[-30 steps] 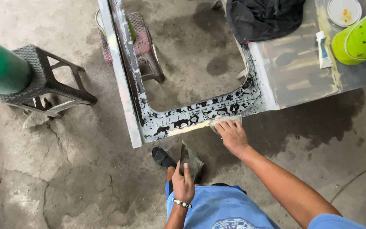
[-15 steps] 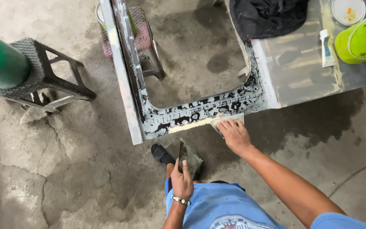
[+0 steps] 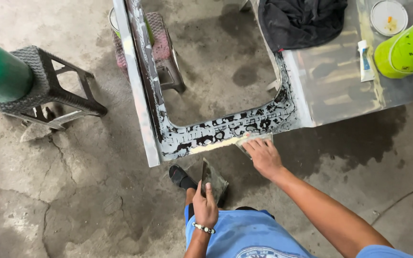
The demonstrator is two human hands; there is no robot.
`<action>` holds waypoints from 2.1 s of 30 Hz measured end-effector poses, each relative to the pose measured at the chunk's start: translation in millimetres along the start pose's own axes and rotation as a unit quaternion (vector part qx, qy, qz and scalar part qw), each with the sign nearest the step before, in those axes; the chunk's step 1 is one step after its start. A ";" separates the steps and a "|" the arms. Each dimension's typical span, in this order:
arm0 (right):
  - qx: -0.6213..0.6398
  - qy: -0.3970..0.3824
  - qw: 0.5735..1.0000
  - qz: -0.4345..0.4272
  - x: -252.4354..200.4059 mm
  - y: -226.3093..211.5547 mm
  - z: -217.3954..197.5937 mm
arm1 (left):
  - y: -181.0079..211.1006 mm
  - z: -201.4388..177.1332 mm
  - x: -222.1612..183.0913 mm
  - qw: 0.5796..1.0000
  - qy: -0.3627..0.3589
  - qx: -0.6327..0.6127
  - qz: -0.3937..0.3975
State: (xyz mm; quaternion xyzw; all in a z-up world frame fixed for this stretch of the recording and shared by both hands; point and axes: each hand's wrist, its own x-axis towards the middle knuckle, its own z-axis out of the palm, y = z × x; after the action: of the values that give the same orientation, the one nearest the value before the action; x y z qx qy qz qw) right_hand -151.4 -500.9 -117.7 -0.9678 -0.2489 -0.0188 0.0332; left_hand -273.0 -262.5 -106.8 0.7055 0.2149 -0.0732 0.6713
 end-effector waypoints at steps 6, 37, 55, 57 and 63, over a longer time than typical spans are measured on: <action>-0.007 -0.023 1.000 0.006 -8.0 -1.5 7.8 | 10.1 2.5 -1.4 1.000 -0.001 0.018 -0.015; 0.674 -0.161 0.636 0.341 -74.3 -48.7 -23.0 | 3.8 12.5 32.2 0.895 -0.001 -0.429 -0.120; 0.632 -0.093 0.648 0.415 -59.0 -80.8 3.8 | 42.2 0.1 -14.0 0.966 0.012 0.079 0.244; 0.614 -0.080 0.672 0.407 -42.7 -71.4 -2.8 | 16.7 -0.7 -13.4 0.978 0.004 0.139 0.158; 0.162 0.008 0.984 0.075 20.2 -30.4 -39.0 | 13.1 -3.4 -20.4 0.998 0.016 0.013 -0.056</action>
State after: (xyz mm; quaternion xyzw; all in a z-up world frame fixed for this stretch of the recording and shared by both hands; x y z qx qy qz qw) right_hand -149.2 -467.5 -76.1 -0.9654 -0.1753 0.0160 0.1925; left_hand -286.7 -263.5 -86.5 0.7022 0.2632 -0.1022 0.6536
